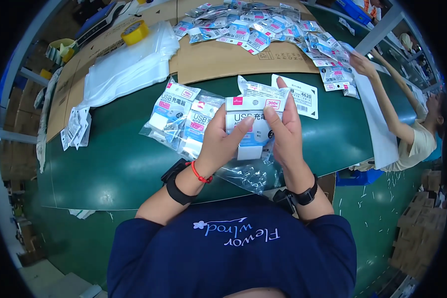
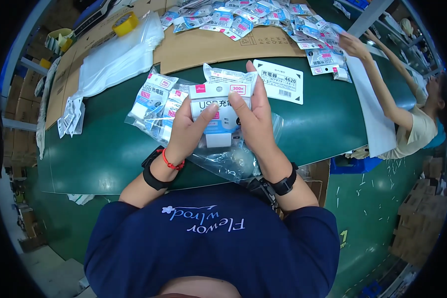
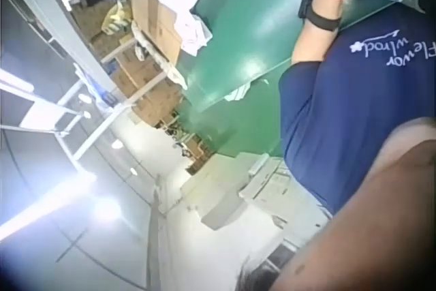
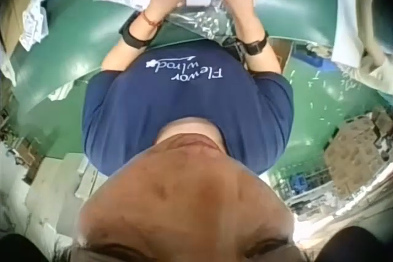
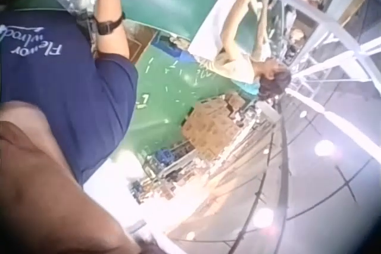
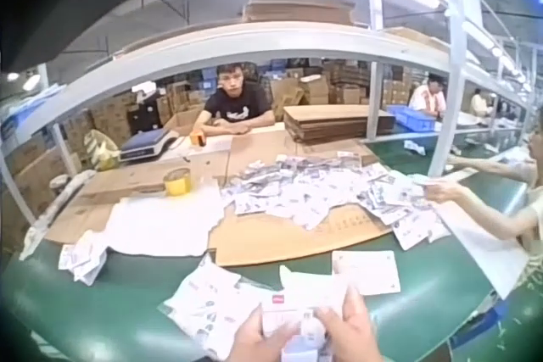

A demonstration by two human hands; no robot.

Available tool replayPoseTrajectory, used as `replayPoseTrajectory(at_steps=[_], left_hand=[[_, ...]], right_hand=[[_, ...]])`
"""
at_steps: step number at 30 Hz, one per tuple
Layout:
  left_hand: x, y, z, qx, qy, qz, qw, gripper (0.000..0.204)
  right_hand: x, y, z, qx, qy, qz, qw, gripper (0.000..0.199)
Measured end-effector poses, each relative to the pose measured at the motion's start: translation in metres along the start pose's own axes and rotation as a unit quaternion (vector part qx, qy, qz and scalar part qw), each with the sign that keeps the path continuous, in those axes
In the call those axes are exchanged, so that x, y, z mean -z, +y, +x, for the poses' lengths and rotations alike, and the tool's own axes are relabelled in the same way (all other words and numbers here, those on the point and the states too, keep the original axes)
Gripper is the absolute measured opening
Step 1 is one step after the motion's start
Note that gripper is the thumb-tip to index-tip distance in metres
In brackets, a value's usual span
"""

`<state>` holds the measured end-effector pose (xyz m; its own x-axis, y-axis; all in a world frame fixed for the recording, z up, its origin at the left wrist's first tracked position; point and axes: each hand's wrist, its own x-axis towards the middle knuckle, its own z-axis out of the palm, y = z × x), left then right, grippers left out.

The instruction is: The person packs chargers and a label into a plastic bag, seals it, and sets it aside before repeating the process with a new bag.

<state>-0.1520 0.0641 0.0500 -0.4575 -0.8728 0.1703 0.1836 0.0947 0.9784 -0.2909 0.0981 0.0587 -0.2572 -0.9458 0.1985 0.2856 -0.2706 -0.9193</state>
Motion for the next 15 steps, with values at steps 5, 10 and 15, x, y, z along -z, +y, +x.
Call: replayPoseTrajectory(at_steps=[5,10,15], left_hand=[[-0.004,-0.006,0.0,-0.01,0.021,-0.026,0.999,0.031],[-0.005,-0.007,-0.001,-0.023,0.033,-0.019,0.999,0.03],[0.009,-0.012,0.006,-0.015,0.057,-0.027,0.998,0.031]], right_hand=[[0.001,0.006,0.006,-0.029,0.031,0.044,0.998,0.057],[-0.005,0.003,0.012,-0.035,0.034,0.04,0.998,0.055],[-0.005,0.005,0.009,0.03,-0.002,0.002,1.0,0.056]])
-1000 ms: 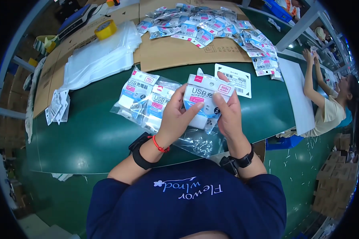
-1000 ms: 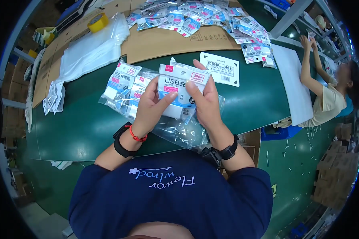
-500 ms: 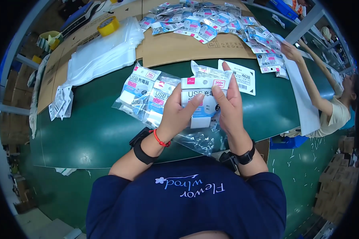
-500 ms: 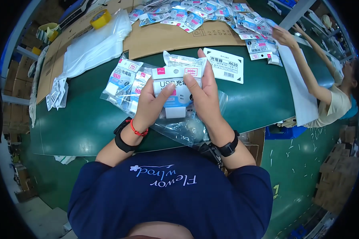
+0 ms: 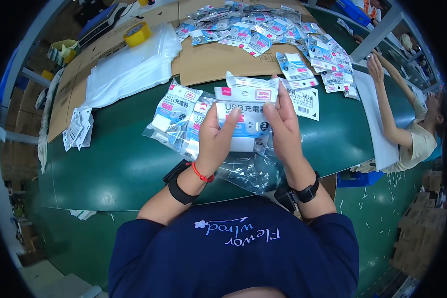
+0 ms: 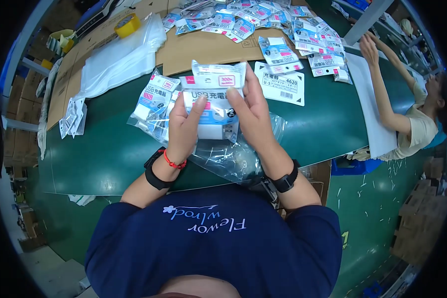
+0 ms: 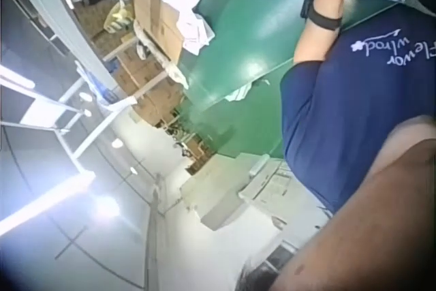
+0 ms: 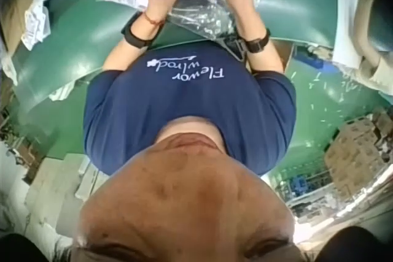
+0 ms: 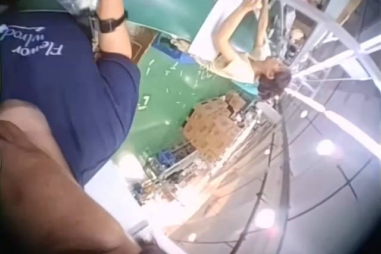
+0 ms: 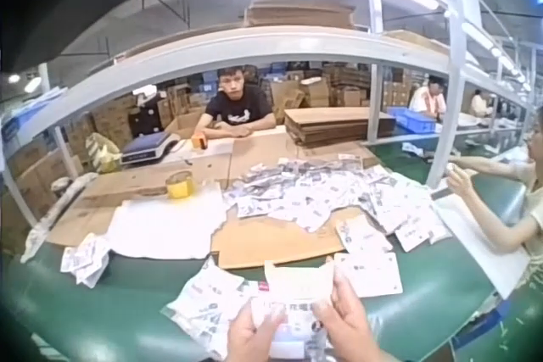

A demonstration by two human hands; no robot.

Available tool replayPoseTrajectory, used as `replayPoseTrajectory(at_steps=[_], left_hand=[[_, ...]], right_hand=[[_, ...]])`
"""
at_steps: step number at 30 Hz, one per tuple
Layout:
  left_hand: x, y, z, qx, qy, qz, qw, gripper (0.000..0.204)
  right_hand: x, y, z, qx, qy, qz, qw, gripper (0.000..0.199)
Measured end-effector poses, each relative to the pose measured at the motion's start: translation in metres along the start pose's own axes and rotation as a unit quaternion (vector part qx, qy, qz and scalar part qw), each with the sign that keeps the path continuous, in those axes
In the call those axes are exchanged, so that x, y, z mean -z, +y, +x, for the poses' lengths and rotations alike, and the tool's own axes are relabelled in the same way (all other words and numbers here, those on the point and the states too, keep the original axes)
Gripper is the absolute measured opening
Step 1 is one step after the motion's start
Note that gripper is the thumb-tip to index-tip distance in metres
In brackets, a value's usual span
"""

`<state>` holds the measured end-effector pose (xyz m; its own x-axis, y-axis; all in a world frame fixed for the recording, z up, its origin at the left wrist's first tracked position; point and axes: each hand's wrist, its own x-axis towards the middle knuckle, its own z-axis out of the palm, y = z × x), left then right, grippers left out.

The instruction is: The person packs chargers and a label into a plastic bag, seals it, and sets it aside before repeating the process with a new bag.

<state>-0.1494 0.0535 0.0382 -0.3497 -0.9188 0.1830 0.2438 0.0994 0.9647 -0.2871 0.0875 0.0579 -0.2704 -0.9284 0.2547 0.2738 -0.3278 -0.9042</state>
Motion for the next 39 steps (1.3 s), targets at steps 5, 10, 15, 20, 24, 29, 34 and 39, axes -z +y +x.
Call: replayPoseTrajectory(at_steps=[5,10,15,20,24,29,34,39], left_hand=[[-0.009,0.0,-0.005,-0.021,-0.003,0.009,1.0,0.031],[-0.031,-0.002,-0.01,-0.073,0.071,-0.015,0.995,0.027],[-0.014,0.009,-0.031,-0.067,-0.136,0.321,0.935,0.016],[-0.025,-0.033,-0.044,-0.184,-0.228,0.448,0.845,0.014],[-0.025,-0.037,-0.044,-0.214,-0.198,0.441,0.849,0.012],[-0.025,-0.013,-0.045,-0.205,-0.175,0.369,0.889,0.01],[-0.028,0.002,-0.044,-0.263,-0.198,0.415,0.848,0.01],[-0.028,0.002,-0.047,-0.298,-0.183,0.415,0.84,0.011]], right_hand=[[0.01,0.003,-0.012,-0.054,-0.028,0.016,0.998,0.055],[0.024,0.012,-0.016,-0.03,0.078,0.009,0.996,0.044],[0.082,0.004,-0.013,-0.022,0.234,0.079,0.969,0.032],[0.125,-0.024,-0.023,-0.106,0.251,0.046,0.961,0.03],[0.145,-0.044,-0.039,-0.211,0.069,-0.056,0.973,0.033],[0.135,-0.057,-0.052,-0.322,-0.153,-0.211,0.91,0.036],[0.11,-0.039,-0.035,-0.393,-0.195,-0.179,0.88,0.038],[0.097,-0.032,-0.03,-0.403,-0.184,-0.169,0.88,0.037]])
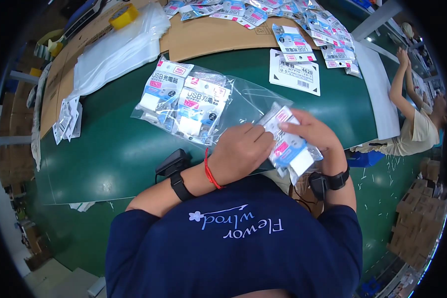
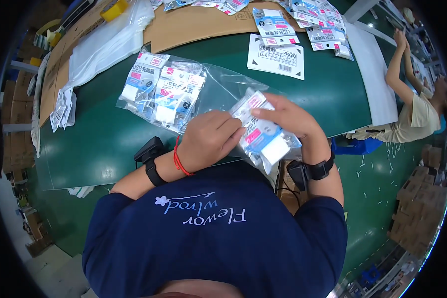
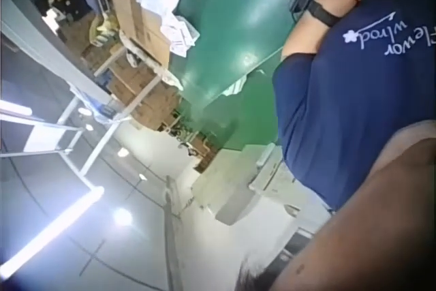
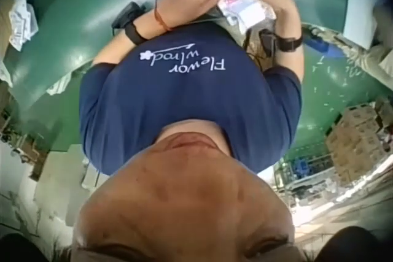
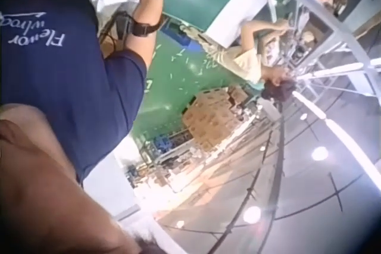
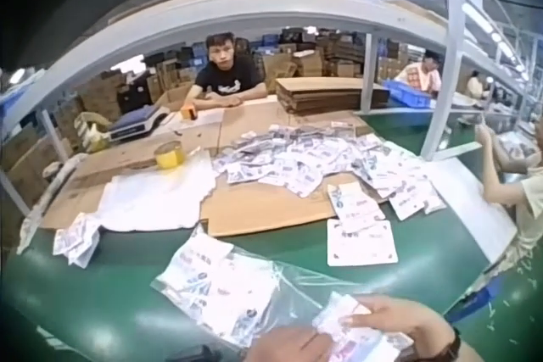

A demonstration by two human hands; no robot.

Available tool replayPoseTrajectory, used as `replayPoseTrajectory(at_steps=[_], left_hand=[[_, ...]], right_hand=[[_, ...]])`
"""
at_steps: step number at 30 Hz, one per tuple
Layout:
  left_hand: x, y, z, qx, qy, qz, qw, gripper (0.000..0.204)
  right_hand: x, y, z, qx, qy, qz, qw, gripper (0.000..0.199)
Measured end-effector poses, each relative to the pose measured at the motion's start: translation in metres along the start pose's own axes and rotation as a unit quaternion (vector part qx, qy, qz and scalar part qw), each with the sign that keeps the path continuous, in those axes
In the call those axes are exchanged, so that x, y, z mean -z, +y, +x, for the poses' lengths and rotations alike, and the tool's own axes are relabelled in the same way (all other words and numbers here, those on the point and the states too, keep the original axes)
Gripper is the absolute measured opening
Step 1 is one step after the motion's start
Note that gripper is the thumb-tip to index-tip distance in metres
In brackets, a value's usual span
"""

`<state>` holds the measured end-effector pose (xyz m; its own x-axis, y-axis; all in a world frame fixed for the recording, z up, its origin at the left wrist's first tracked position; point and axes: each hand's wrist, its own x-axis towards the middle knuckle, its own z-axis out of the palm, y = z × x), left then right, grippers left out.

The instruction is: The person packs chargers and a label into a plastic bag, seals it, and sets it aside before repeating the process with a new bag.

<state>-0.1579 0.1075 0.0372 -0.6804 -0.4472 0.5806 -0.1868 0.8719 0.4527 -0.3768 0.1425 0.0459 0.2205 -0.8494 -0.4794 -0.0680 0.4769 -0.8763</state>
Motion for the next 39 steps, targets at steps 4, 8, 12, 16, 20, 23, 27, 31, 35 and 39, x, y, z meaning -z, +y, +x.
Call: replayPoseTrajectory(at_steps=[4,8,12,16,20,23,27,31,35,39], left_hand=[[0.002,-0.001,-0.005,-0.02,-0.002,0.014,1.0,0.01],[0.007,0.002,-0.003,-0.044,-0.013,-0.002,0.999,0.009],[0.006,0.006,-0.008,-0.057,-0.003,0.001,0.998,0.01],[0.007,0.007,-0.012,-0.079,-0.006,-0.024,0.997,0.014],[0.019,0.002,-0.011,-0.089,0.02,-0.031,0.995,0.017],[0.026,0.004,-0.015,-0.086,-0.001,-0.032,0.996,0.019],[0.011,0.001,-0.017,-0.099,-0.018,-0.084,0.991,0.02],[0.001,0.008,-0.017,-0.125,0.024,-0.066,0.99,0.02],[0.016,0.0,-0.01,-0.117,0.035,-0.052,0.991,0.021],[0.024,-0.002,-0.015,-0.099,0.042,-0.057,0.993,0.021]], right_hand=[[-0.006,0.009,0.025,0.143,-0.142,-0.196,0.96,0.039],[-0.031,0.008,0.051,0.146,-0.094,0.027,0.984,0.044],[-0.062,0.016,0.072,0.137,-0.022,0.238,0.961,0.048],[-0.114,0.005,0.076,0.197,0.127,0.214,0.948,0.037],[-0.105,-0.008,0.063,0.205,0.158,-0.007,0.966,0.03],[-0.075,0.01,0.064,0.157,0.098,0.031,0.982,0.028],[-0.09,0.008,0.07,0.111,0.104,0.164,0.975,0.027],[-0.118,0.014,0.096,0.167,0.168,0.227,0.945,0.024],[-0.107,0.018,0.097,0.299,0.218,-0.029,0.928,0.02],[-0.09,-0.001,0.066,0.155,0.137,-0.106,0.973,0.022]])
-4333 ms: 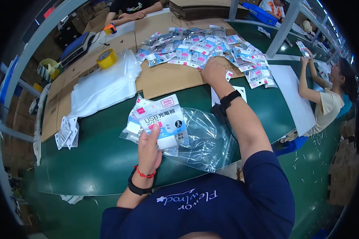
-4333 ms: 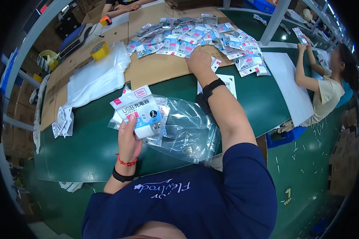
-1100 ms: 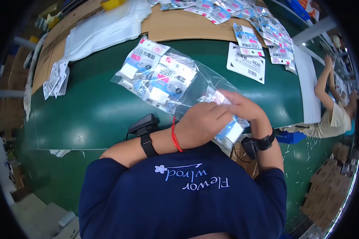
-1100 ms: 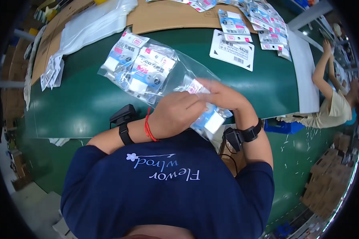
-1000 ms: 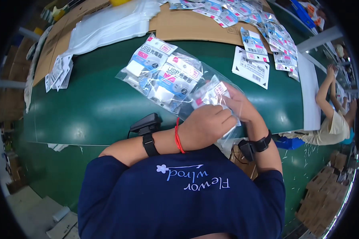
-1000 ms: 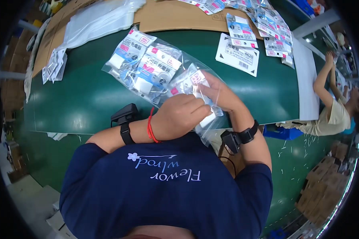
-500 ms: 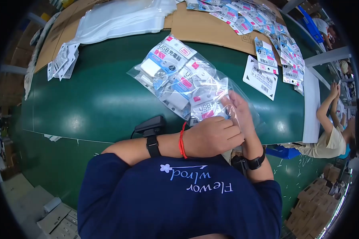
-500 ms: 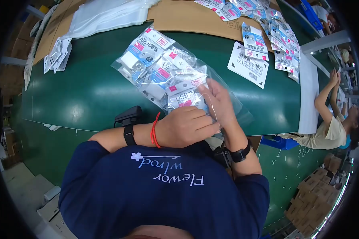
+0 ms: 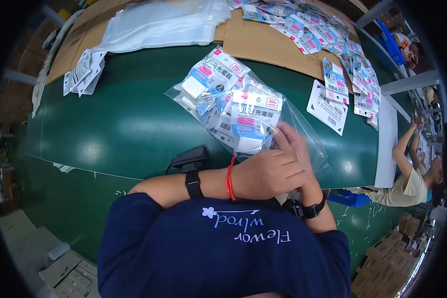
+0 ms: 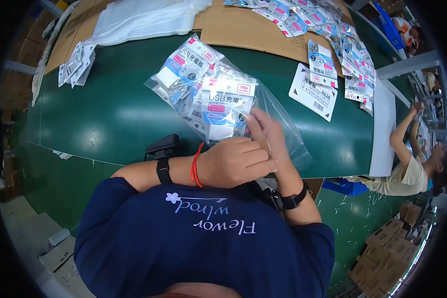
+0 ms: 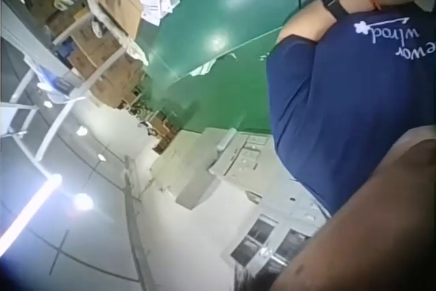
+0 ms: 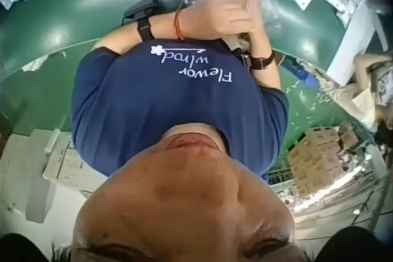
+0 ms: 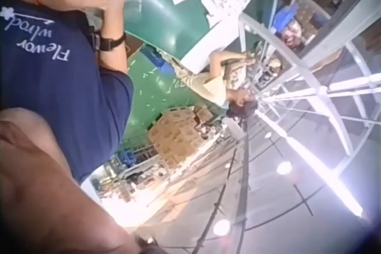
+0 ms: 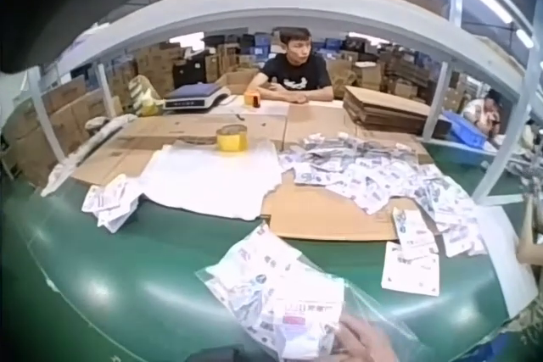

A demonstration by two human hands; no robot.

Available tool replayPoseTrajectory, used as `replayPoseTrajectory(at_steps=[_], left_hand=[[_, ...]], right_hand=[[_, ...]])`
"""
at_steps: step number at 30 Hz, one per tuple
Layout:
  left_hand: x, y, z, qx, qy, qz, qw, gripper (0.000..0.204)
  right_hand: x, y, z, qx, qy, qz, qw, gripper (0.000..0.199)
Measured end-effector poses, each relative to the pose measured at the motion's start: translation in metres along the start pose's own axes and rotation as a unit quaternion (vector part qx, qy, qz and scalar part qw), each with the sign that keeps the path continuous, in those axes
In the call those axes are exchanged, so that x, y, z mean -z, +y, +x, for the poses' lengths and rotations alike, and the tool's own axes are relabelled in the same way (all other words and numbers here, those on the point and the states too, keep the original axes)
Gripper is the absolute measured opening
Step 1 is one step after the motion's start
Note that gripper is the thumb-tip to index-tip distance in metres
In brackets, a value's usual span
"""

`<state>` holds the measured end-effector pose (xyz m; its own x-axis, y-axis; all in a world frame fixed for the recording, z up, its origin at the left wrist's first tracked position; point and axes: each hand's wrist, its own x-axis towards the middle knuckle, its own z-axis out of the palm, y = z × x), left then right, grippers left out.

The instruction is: The person packs chargers and a label into a plastic bag, seals it, and sets it aside before repeating the process with a new bag.

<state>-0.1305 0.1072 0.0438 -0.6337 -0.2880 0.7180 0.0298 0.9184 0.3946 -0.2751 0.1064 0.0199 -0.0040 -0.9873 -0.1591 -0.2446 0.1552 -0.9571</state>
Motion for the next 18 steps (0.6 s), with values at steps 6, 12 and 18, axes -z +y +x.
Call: replayPoseTrajectory(at_steps=[6,12,18], left_hand=[[-0.009,0.001,0.004,-0.015,0.003,-0.016,1.0,0.022],[-0.011,0.005,0.002,-0.02,-0.029,-0.021,0.999,0.021],[-0.009,0.002,0.0,-0.011,-0.022,-0.029,0.999,0.018]], right_hand=[[-0.004,-0.007,-0.009,-0.117,-0.007,0.162,0.98,0.023],[-0.039,-0.033,0.003,-0.114,-0.016,0.235,0.965,0.024],[-0.021,-0.016,0.007,-0.082,-0.108,0.114,0.984,0.026]])
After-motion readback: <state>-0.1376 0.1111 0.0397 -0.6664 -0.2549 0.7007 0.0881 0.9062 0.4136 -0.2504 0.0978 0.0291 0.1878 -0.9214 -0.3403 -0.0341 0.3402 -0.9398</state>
